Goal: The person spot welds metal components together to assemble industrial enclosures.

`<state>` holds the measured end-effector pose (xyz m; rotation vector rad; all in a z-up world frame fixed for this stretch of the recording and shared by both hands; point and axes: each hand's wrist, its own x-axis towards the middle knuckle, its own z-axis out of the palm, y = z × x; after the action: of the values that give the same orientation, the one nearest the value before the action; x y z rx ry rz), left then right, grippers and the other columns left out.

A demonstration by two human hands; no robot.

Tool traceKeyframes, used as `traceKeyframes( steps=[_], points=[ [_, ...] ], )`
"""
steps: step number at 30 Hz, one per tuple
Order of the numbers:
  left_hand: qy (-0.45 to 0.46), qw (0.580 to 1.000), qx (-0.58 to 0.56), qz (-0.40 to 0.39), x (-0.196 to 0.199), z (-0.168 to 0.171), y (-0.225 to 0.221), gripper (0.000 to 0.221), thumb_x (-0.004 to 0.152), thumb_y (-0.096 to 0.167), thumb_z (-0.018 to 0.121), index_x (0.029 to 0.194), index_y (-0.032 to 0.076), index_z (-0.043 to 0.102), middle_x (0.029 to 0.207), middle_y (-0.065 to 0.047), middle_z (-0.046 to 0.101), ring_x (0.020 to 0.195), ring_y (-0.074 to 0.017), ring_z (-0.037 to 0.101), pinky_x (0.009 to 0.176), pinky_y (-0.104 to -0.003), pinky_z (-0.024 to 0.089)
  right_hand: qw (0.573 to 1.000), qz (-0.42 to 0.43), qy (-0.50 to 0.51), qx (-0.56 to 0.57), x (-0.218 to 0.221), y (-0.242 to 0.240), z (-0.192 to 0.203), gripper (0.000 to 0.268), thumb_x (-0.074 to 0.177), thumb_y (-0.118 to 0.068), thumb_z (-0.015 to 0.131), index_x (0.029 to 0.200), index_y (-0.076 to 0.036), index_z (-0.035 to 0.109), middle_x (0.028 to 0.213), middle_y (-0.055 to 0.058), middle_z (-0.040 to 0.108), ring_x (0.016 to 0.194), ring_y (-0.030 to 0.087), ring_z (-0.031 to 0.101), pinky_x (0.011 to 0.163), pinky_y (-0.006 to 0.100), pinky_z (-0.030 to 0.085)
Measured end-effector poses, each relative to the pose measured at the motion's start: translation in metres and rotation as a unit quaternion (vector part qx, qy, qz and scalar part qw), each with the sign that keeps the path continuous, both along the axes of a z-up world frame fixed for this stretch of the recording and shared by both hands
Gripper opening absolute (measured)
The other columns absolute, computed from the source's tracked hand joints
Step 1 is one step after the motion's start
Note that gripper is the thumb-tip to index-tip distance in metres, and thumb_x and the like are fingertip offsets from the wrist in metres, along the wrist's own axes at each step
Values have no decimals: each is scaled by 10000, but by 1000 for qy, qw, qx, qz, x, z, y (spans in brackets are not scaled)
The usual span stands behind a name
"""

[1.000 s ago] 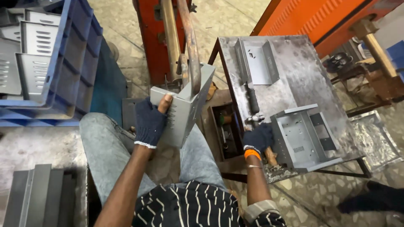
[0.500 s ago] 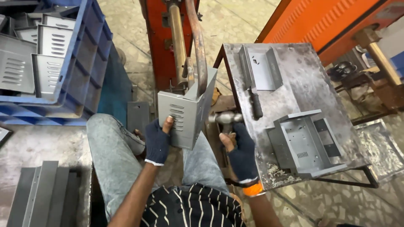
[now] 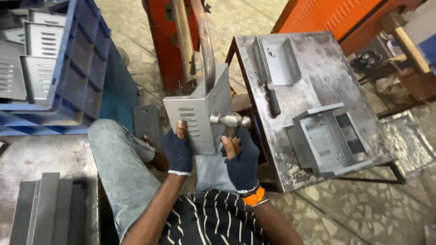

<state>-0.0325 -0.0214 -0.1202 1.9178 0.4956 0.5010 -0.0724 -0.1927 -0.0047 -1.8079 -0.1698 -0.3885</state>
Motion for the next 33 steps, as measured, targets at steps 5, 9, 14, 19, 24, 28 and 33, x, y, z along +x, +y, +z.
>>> traceKeyframes(
  steps=[5, 9, 14, 19, 24, 28, 33],
  points=[
    [-43, 956, -289, 32, -6, 28, -33, 733, 1041, 650, 496, 755, -21, 576, 717, 28, 520, 711, -94, 418, 608, -390, 379, 991, -20, 51, -120, -38, -48, -12, 272, 938, -166, 751, 1144, -12, 660, 673, 19, 641, 573, 95, 559, 536, 278, 463],
    [-96, 925, -366, 43, 1, 29, -38, 685, 978, 650, 530, 882, -4, 708, 816, 12, 656, 744, -105, 530, 697, -331, 484, 990, -34, -4, -136, -67, -68, -12, 181, 991, -155, 720, 1099, -21, 664, 774, 25, 668, 680, 103, 626, 608, 281, 512],
    [113, 939, -293, 138, -1, 22, -49, 889, 1085, 700, 408, 932, -147, 629, 823, -113, 605, 786, -203, 481, 716, -429, 426, 996, -46, 62, -54, -71, -52, -36, 248, 980, -127, 695, 1180, 10, 645, 762, 58, 673, 655, 93, 633, 583, 273, 499],
    [-91, 916, -384, 67, 9, 24, -29, 762, 975, 690, 461, 1093, -24, 701, 1026, -57, 716, 894, -164, 595, 859, -344, 509, 980, -34, 125, -154, -43, -75, -54, 387, 938, -171, 764, 1287, -35, 665, 732, 102, 656, 638, 155, 609, 593, 312, 492],
    [-169, 898, -405, -24, 30, -50, 5, 671, 1012, 648, 437, 1181, 34, 650, 1142, -17, 683, 1019, -136, 583, 965, -319, 469, 951, -142, 25, -274, 10, -132, -101, 468, 876, -187, 774, 1318, -88, 658, 1013, 127, 728, 829, 265, 707, 688, 385, 548],
    [-67, 948, -310, -28, 44, -97, 44, 622, 1148, 548, 425, 1024, -56, 495, 948, -88, 474, 890, -208, 399, 839, -417, 343, 859, -201, 30, -469, 42, -175, -122, 587, 744, -107, 715, 1330, -135, 685, 1009, 184, 691, 919, 393, 644, 771, 492, 510],
    [-101, 992, -71, -17, 21, 44, 33, 496, 1146, 467, 448, 1230, -2, 583, 1127, -69, 612, 1042, -186, 553, 983, -348, 458, 850, -146, -10, -507, 79, -162, -101, 565, 727, -104, 704, 1291, -89, 688, 1032, 191, 672, 1030, 421, 595, 902, 528, 465]
  ],
)
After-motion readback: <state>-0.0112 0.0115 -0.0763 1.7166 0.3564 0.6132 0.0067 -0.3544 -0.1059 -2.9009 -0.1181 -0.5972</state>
